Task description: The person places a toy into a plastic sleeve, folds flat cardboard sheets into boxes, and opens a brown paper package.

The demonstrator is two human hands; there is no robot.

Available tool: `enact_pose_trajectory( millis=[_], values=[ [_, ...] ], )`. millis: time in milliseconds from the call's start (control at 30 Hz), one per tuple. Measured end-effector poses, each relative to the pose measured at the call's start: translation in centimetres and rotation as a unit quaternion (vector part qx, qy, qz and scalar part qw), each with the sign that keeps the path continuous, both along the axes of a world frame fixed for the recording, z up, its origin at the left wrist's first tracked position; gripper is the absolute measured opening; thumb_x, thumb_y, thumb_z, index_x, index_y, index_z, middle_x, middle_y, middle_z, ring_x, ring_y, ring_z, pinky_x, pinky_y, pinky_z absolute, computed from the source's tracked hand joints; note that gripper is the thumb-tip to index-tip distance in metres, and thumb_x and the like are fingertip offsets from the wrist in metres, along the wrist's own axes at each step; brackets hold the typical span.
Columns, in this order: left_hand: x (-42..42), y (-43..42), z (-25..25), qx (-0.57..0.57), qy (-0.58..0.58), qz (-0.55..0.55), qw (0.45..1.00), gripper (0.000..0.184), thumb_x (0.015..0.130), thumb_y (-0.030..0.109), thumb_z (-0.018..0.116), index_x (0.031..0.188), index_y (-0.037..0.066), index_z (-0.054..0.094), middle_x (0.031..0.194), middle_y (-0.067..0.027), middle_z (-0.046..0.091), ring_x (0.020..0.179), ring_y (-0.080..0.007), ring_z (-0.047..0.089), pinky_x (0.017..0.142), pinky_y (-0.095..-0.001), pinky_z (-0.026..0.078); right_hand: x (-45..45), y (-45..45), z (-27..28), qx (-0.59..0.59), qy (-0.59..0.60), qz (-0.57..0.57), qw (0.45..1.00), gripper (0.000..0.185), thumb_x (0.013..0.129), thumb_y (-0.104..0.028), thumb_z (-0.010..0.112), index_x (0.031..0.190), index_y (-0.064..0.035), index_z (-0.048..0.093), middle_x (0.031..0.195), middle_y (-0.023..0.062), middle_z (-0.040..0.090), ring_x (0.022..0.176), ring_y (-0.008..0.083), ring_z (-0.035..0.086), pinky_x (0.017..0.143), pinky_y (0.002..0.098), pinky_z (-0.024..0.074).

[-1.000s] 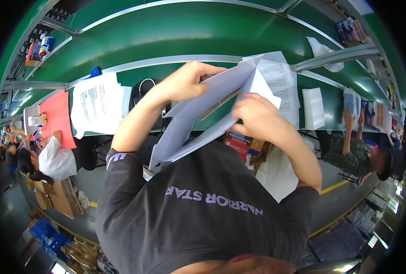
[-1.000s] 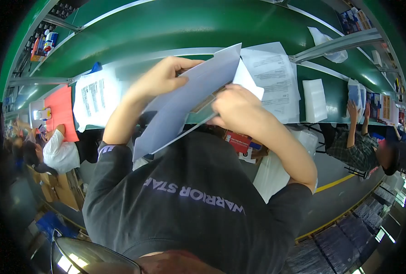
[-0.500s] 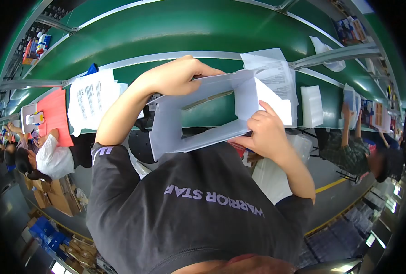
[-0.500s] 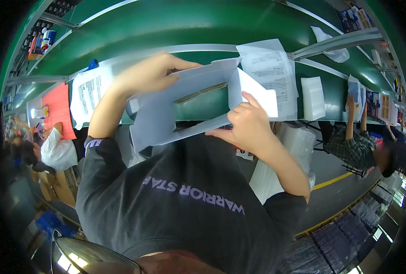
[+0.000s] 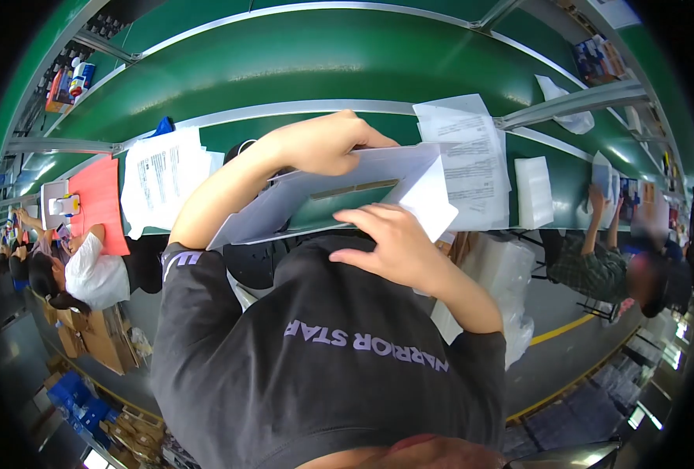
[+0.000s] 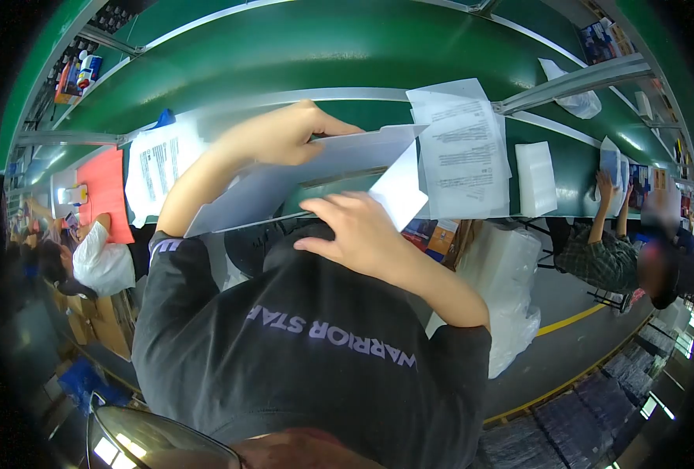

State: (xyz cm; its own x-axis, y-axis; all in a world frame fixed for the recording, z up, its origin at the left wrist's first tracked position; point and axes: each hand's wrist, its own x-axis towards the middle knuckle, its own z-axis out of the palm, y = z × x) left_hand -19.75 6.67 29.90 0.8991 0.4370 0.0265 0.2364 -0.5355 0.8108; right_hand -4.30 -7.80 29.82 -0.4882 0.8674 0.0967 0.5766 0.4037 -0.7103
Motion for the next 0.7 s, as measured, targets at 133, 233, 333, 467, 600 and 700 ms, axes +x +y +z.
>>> enact_pose_trajectory(
  millis=[133, 233, 333, 467, 600, 700],
  values=[
    [-0.6, -0.1, 0.1, 0.024, -0.010, -0.002, 1.000, 0.061, 0.062, -0.011, 0.043, 0.118, 0.004, 0.062, 0.101, -0.0240, 0.064, 0.088, -0.0383, 0.064, 0.078, -0.0370, 0.051, -0.6, 0.6, -2.5, 0.088, 0.002, -0.038, 0.995, 0.030, 0.074, -0.035, 0.073, 0.075, -0.0070, 0.063, 0.071, 0.0086, 0.063, 0.071, 0.0268, 0.061, 0.068, 0.0360, 0.0437],
    [-2.0, -0.8, -0.8, 0.120, -0.038, 0.044, 0.991, 0.053, 0.067, -0.008, 0.048, 0.117, 0.002, 0.061, 0.107, -0.0226, 0.063, 0.095, -0.0386, 0.062, 0.082, -0.0367, 0.052, 2.4, -1.0, -2.4, 0.120, -0.002, -0.128, 0.984, 0.028, 0.067, -0.028, 0.080, 0.065, -0.0081, 0.060, 0.062, 0.0061, 0.059, 0.061, 0.0253, 0.059, 0.063, 0.0350, 0.0407],
    [-0.5, -4.7, -3.2, 0.299, 0.049, 0.029, 0.953, 0.051, 0.083, 0.006, 0.048, 0.135, 0.008, 0.044, 0.135, -0.0163, 0.049, 0.124, -0.0303, 0.049, 0.100, -0.0500, 0.042, 4.5, -1.6, -3.4, 0.102, 0.021, -0.176, 0.979, 0.028, 0.062, -0.023, 0.083, 0.064, -0.0078, 0.059, 0.059, 0.0045, 0.057, 0.058, 0.0241, 0.057, 0.061, 0.0343, 0.0397],
    [-0.6, -3.9, -5.8, 0.330, 0.124, -0.016, 0.936, 0.062, 0.083, 0.016, 0.054, 0.142, 0.023, 0.037, 0.147, -0.0133, 0.033, 0.135, -0.0388, 0.031, 0.105, -0.0629, 0.026, 5.7, -2.7, -6.4, 0.123, -0.010, -0.179, 0.976, 0.027, 0.064, -0.021, 0.082, 0.063, -0.0077, 0.059, 0.058, 0.0048, 0.056, 0.057, 0.0227, 0.055, 0.061, 0.0341, 0.0392],
    [-0.4, -2.7, -9.7, 0.254, 0.128, -0.036, 0.958, 0.064, 0.085, 0.023, 0.053, 0.145, 0.031, 0.030, 0.153, -0.0136, 0.020, 0.136, -0.0433, 0.025, 0.103, -0.0662, 0.025, 5.7, -2.7, -7.3, 0.145, 0.037, -0.120, 0.981, 0.029, 0.062, -0.017, 0.082, 0.062, -0.0045, 0.056, 0.057, 0.0079, 0.054, 0.057, 0.0271, 0.053, 0.069, 0.0355, 0.0431],
    [0.8, -1.8, -11.0, 0.090, 0.129, -0.072, 0.985, 0.064, 0.087, 0.036, 0.050, 0.146, 0.031, 0.027, 0.153, -0.0209, 0.014, 0.136, -0.0438, 0.025, 0.103, -0.0650, 0.027, 6.1, -2.2, -8.3, 0.139, 0.041, -0.137, 0.980, 0.030, 0.061, -0.017, 0.083, 0.063, -0.0040, 0.056, 0.059, 0.0087, 0.055, 0.059, 0.0276, 0.054, 0.069, 0.0360, 0.0435]
  ],
)
